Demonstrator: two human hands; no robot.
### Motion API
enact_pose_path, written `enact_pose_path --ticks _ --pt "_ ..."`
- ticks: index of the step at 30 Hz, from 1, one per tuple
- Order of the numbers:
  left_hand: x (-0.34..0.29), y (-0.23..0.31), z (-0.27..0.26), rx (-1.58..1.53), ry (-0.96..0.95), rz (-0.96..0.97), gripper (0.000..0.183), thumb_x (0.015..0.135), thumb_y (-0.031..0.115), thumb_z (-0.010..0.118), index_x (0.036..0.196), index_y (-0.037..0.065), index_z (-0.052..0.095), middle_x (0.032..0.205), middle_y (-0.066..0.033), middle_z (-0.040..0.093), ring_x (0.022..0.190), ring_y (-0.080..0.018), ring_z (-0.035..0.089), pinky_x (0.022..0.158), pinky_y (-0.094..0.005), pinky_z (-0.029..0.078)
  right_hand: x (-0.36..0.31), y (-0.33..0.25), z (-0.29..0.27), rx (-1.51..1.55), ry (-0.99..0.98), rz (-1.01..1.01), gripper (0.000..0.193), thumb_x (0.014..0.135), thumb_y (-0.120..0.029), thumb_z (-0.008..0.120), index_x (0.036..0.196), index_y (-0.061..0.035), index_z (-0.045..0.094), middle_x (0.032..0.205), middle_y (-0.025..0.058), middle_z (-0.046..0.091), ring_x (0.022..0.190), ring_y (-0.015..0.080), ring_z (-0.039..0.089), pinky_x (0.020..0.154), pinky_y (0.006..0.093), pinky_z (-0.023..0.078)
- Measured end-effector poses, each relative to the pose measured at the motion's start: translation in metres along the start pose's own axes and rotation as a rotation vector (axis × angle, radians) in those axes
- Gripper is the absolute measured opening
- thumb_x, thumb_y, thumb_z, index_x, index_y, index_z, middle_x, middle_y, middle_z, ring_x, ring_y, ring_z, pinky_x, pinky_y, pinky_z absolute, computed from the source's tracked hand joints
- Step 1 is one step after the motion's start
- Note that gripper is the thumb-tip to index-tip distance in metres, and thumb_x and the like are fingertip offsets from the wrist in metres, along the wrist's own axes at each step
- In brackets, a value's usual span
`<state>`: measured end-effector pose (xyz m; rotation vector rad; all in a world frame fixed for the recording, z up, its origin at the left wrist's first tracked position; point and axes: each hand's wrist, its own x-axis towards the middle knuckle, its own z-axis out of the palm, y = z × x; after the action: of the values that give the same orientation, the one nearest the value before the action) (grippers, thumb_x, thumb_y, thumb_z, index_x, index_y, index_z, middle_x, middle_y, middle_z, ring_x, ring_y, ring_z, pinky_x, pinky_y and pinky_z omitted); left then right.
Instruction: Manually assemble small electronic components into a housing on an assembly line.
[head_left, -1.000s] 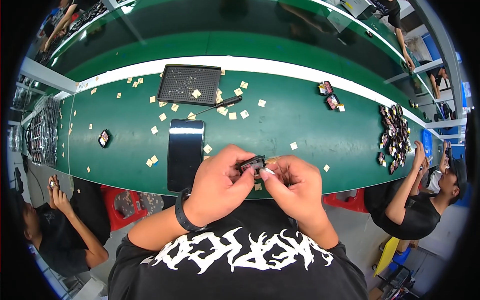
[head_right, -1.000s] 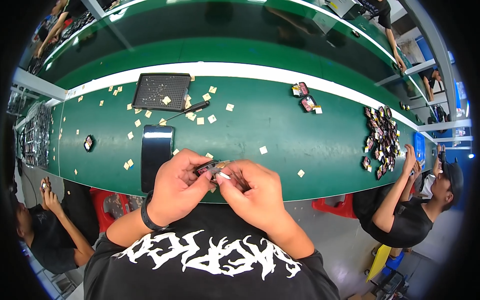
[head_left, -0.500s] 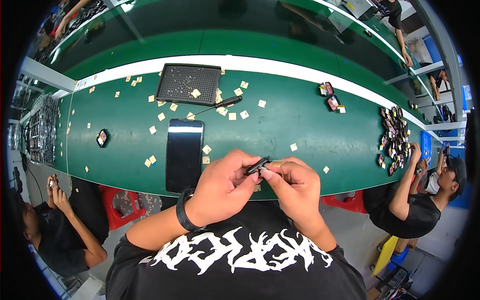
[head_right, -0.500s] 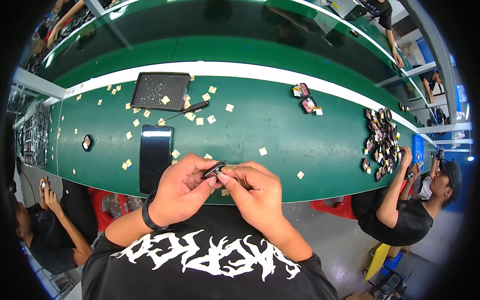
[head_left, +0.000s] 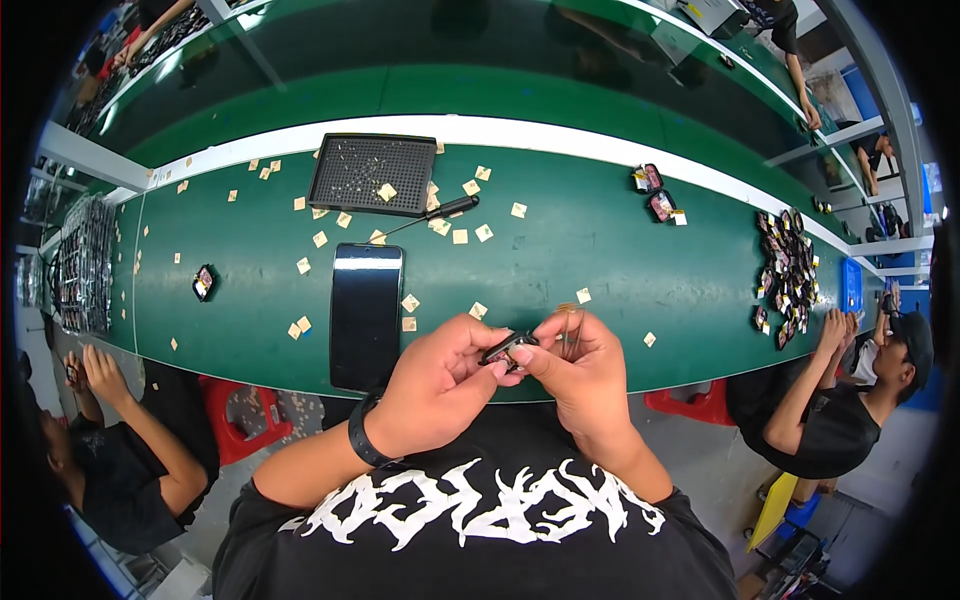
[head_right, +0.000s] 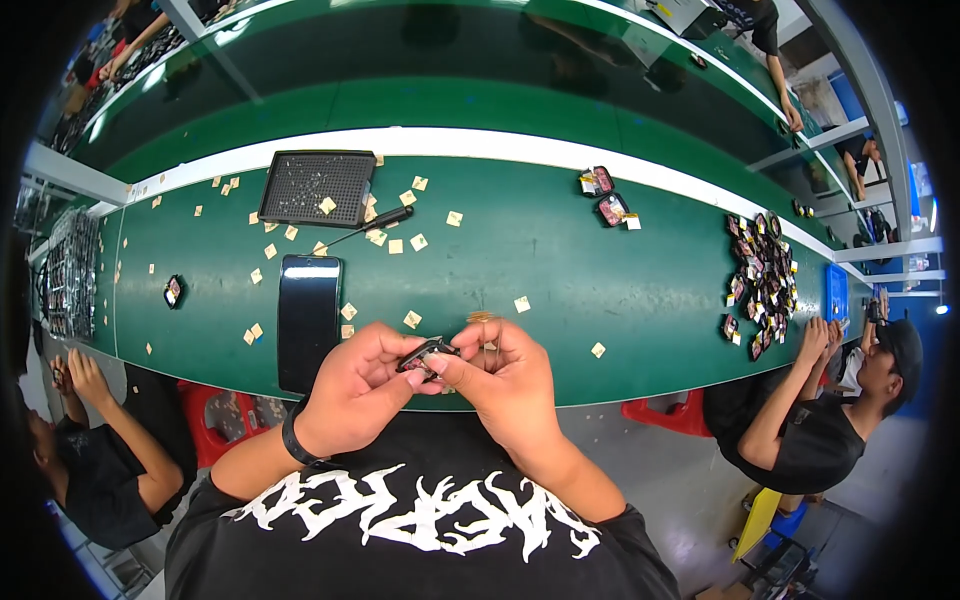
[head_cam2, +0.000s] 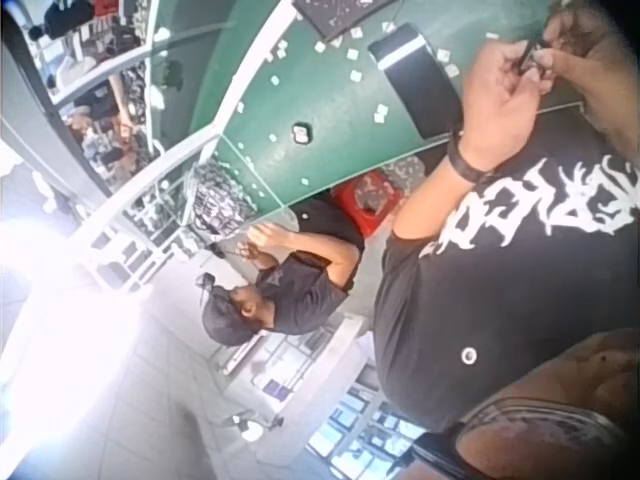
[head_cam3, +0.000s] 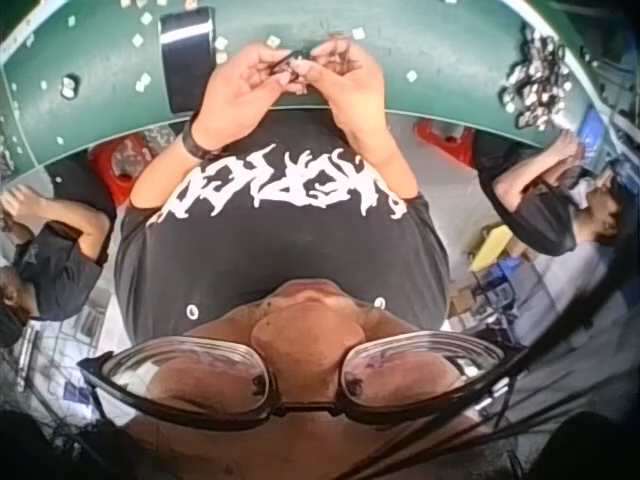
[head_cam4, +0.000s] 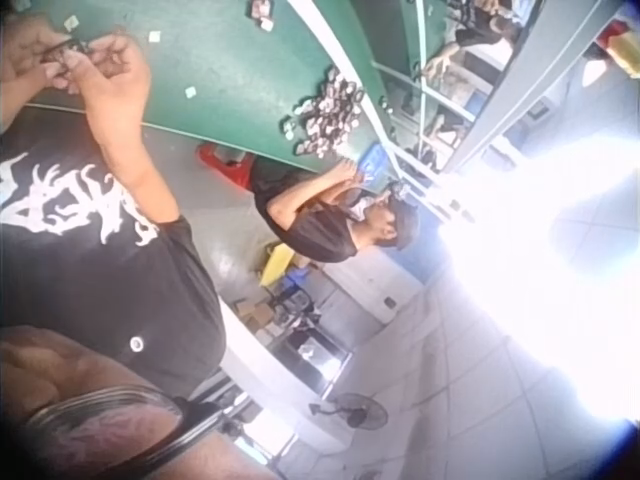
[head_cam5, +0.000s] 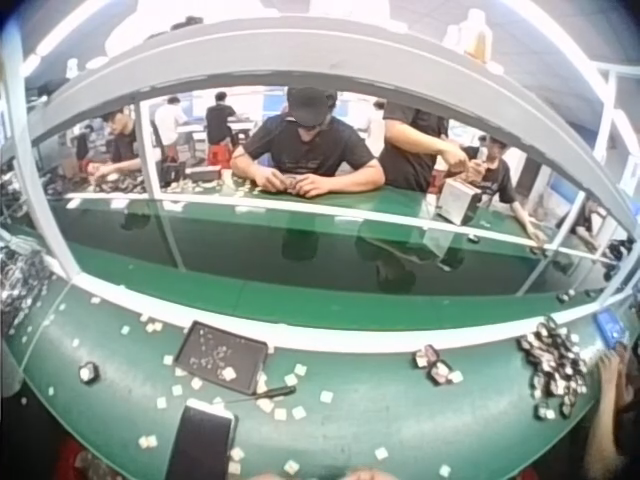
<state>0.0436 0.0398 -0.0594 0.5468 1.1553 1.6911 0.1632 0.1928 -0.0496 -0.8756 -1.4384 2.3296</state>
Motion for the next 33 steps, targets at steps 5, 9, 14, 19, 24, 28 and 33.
enact_pose_path --ticks 5,9,14,19,24,28,33 --pt "-0.002 0.002 -0.005 0.002 -0.019 -0.022 0.026 0.103 -0.008 0.055 0.129 -0.006 0.054 0.128 -0.0183 0.067 0.112 -0.0195 0.070 0.097 -0.0333 0.060 0.000 -0.007 0.006 0.011 -0.045 0.094 0.017 0.095 0.001 0.076 0.104 0.0009 0.062 0.092 0.0062 0.068 0.079 0.0096 0.071 0.066 0.0211 0.057" --pt "-0.002 0.008 -0.003 0.060 0.051 -0.049 0.030 0.103 -0.004 0.060 0.132 -0.007 0.054 0.123 -0.0168 0.069 0.104 -0.0181 0.073 0.091 -0.0312 0.061 -0.001 -0.011 0.010 -0.044 -0.044 0.169 0.014 0.099 -0.008 0.075 0.104 -0.0018 0.063 0.087 0.0017 0.068 0.070 0.0039 0.063 0.056 0.0190 0.045" --pt "-0.009 0.024 -0.010 0.172 0.089 -0.138 0.029 0.103 -0.001 0.062 0.131 -0.008 0.057 0.115 -0.0151 0.071 0.096 -0.0174 0.074 0.083 -0.0288 0.062 -0.004 -0.009 0.013 -0.082 -0.110 0.199 0.014 0.101 -0.012 0.072 0.107 -0.0022 0.064 0.088 -0.0005 0.066 0.063 0.0027 0.052 0.054 0.0191 0.038" --pt "-0.013 0.038 -0.017 0.160 0.118 -0.228 0.027 0.103 0.000 0.063 0.128 -0.009 0.060 0.111 -0.0143 0.073 0.093 -0.0170 0.075 0.079 -0.0276 0.063 -0.010 -0.014 0.015 -0.054 -0.156 0.196 0.017 0.104 -0.015 0.068 0.113 -0.0009 0.065 0.091 -0.0007 0.065 0.068 0.0040 0.051 0.059 0.0210 0.041" --pt "-0.021 0.052 -0.028 -0.033 0.097 -0.195 0.036 0.102 -0.003 0.061 0.137 -0.010 0.057 0.114 -0.0146 0.072 0.095 -0.0192 0.076 0.083 -0.0285 0.063 -0.017 -0.018 0.020 -0.280 -0.139 0.072 0.025 0.109 -0.021 0.060 0.116 0.0014 0.067 0.093 0.0008 0.066 0.071 0.0061 0.051 0.065 0.0228 0.043" --pt "-0.031 0.067 -0.036 -0.003 0.020 -0.125 0.044 0.100 -0.008 0.055 0.144 -0.010 0.053 0.116 -0.0157 0.072 0.100 -0.0215 0.076 0.088 -0.0289 0.061 -0.023 -0.018 0.017 -0.317 -0.127 0.018 0.027 0.110 -0.021 0.056 0.116 0.0022 0.068 0.092 0.0017 0.065 0.071 0.0069 0.052 0.067 0.0231 0.044" --pt "-0.039 0.076 -0.045 0.023 -0.025 -0.095 0.048 0.098 -0.010 0.052 0.146 -0.010 0.053 0.116 -0.0172 0.071 0.102 -0.0218 0.076 0.090 -0.0291 0.059 -0.027 -0.014 0.016 -0.378 -0.117 -0.057 0.028 0.109 -0.020 0.057 0.109 0.0030 0.073 0.081 0.0030 0.064 0.067 0.0083 0.052 0.063 0.0249 0.044"
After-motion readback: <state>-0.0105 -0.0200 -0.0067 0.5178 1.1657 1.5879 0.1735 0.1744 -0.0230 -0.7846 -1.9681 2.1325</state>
